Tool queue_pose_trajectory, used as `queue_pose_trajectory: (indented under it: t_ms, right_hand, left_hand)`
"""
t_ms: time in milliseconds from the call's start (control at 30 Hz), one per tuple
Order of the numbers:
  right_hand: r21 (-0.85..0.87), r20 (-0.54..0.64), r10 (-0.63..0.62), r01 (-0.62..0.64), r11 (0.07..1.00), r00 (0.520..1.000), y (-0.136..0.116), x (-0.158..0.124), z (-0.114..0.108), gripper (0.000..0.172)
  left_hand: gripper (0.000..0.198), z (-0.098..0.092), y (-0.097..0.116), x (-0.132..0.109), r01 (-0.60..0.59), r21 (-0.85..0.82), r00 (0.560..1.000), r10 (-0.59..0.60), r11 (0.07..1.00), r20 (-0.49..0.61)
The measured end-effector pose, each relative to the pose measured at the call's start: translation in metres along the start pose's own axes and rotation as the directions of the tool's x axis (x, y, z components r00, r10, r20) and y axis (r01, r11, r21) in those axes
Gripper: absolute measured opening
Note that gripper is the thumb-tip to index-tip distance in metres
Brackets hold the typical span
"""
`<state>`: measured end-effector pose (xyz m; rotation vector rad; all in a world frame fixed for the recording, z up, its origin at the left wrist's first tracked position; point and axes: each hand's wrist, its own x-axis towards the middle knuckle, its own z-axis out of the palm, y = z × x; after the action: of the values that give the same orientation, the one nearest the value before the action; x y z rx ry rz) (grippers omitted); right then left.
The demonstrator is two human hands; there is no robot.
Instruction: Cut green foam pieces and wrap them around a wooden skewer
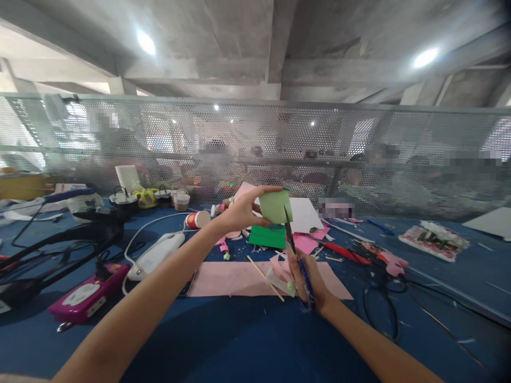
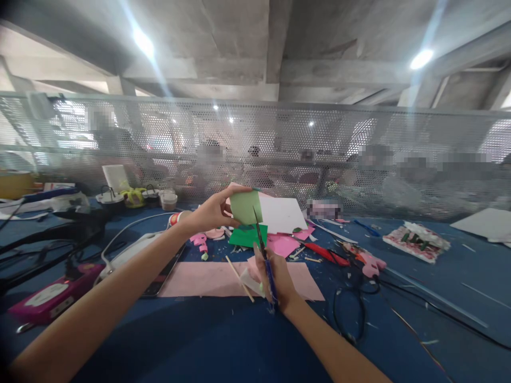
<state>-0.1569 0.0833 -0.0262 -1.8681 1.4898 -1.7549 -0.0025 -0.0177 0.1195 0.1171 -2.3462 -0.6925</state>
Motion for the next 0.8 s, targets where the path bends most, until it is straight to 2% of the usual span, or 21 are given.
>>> queue_pose_trajectory:
  t_ms: [133,567,800]
  right_hand:
    - [-0.027,0.031,0.001,-0.001,1.000,1.000,-0.0003,0.0004,-0.0010,0.037]
    - [-0.077,0.000,0.005,-0.005,0.997,1.000,-0.0041,0.0007,-0.0017,0.036]
    - [-0.041,0.027,0.001,0.000,0.999,1.000,-0.0094,0.0026,-0.0019,0.036]
  left_hand:
    - [0.073,0.0000,-0.0016,-0.0005,-0.001,-0.005,1.000,0.002,1.000,0.004]
    - [0.073,-0.0002,-0.0045,-0.0005,-0.019,0.002,1.000,0.019,1.000,0.010]
    - [0.072,-0.0003,-0.0026,-0.0004,-0.017,-0.016,1.000,0.017,1.000,0.010]
